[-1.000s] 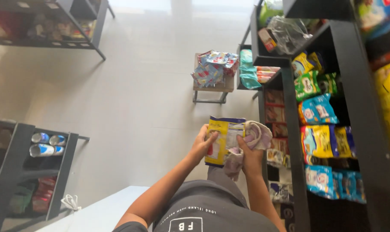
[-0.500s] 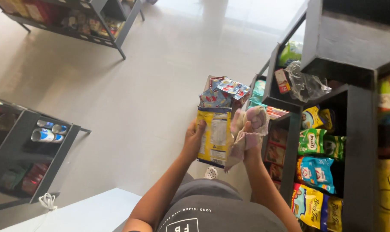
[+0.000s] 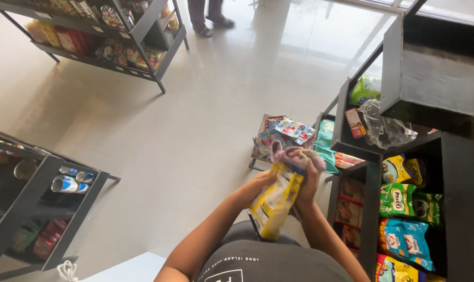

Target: Stocking and organizing food products on grocery store shelves, wiping each item with a cloth before placement.

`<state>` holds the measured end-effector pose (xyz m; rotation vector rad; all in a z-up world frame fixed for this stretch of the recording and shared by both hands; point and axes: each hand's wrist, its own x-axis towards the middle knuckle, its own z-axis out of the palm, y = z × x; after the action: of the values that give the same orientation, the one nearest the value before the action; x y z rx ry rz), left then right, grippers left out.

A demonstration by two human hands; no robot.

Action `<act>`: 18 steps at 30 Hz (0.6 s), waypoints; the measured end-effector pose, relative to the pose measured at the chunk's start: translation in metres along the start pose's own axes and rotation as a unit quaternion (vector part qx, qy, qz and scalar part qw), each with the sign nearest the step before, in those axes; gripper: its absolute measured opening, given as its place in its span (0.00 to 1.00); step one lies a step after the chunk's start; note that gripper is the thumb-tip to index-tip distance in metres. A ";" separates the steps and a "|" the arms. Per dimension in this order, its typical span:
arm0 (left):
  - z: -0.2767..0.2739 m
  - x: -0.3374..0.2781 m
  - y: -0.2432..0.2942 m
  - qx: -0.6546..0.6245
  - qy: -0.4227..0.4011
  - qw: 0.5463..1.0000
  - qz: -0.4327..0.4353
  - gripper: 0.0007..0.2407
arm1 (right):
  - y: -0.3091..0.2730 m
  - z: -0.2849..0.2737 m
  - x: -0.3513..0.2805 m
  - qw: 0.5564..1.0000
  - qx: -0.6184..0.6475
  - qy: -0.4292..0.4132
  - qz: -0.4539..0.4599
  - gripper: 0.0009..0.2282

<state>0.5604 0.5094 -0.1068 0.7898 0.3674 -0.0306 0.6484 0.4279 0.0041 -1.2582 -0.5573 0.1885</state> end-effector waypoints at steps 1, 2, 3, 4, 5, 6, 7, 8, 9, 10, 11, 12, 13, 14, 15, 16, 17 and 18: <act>0.002 -0.001 0.001 -0.011 -0.036 0.999 -0.019 0.14 | 0.017 -0.010 0.001 0.995 0.103 -0.006 -0.015 0.15; 0.004 -0.002 0.001 -0.022 -0.072 0.996 -0.037 0.13 | 0.034 -0.020 0.002 0.978 0.205 -0.012 -0.029 0.14; 0.001 -0.003 -0.004 -0.025 -0.070 0.996 -0.039 0.13 | 0.035 -0.024 0.004 0.979 0.204 -0.012 -0.025 0.14; 0.000 -0.004 -0.010 -0.031 -0.078 0.995 -0.050 0.14 | 0.035 -0.029 0.007 0.976 0.094 -0.106 -0.166 0.03; -0.003 -0.001 -0.012 -0.035 -0.087 0.994 -0.059 0.16 | 0.036 -0.033 0.015 0.933 -0.016 -0.195 -0.304 0.17; -0.002 -0.001 -0.012 -0.035 -0.086 0.994 -0.059 0.16 | 0.052 -0.045 0.010 0.932 -0.014 -0.196 -0.303 0.17; -0.001 -0.001 -0.012 0.024 -0.080 0.996 -0.030 0.19 | 0.067 -0.056 0.004 0.923 -0.161 -0.100 -0.336 0.18; -0.001 -0.001 -0.011 0.083 -0.073 0.994 -0.001 0.22 | 0.082 -0.067 -0.002 0.883 -0.303 -0.001 -0.358 0.20; 0.003 -0.006 -0.005 0.080 -0.071 0.994 -0.003 0.22 | 0.093 -0.072 0.002 0.884 -0.303 -0.002 -0.355 0.20; 0.006 -0.011 0.001 0.207 -0.017 0.977 0.050 0.24 | 0.104 -0.078 0.005 0.840 -0.329 0.079 -0.423 0.14; 0.009 -0.015 0.009 0.331 0.038 0.937 0.104 0.26 | 0.116 -0.082 0.011 0.785 -0.347 0.158 -0.489 0.18; 0.010 -0.020 0.015 0.329 0.041 0.938 0.104 0.26 | 0.076 -0.056 0.015 0.786 -0.346 0.156 -0.488 0.18; 0.010 -0.026 0.021 0.258 0.011 0.957 0.135 0.28 | 0.037 -0.030 0.018 0.883 -0.216 0.081 -0.409 0.14; 0.011 -0.032 0.027 0.186 -0.018 0.968 0.165 0.31 | -0.003 -0.003 0.020 0.946 -0.077 0.002 -0.315 0.17; 0.016 -0.041 0.031 0.186 -0.017 0.969 0.164 0.31 | -0.002 -0.001 0.023 0.947 -0.077 0.002 -0.313 0.17; 0.022 -0.050 0.036 0.213 -0.041 0.954 0.207 0.39 | -0.001 0.002 0.026 0.944 -0.100 0.010 -0.315 0.15; 0.028 -0.057 0.041 0.240 -0.065 0.936 0.250 0.47 | 0.001 0.004 0.031 0.940 -0.124 0.018 -0.317 0.13; 0.033 -0.059 0.043 0.240 -0.066 0.936 0.250 0.47 | 0.001 0.003 0.034 0.940 -0.124 0.018 -0.317 0.13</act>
<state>0.5224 0.5102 -0.0364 1.3411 0.0170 0.3149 0.6759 0.4454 0.0132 -1.2574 -0.9481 -0.4586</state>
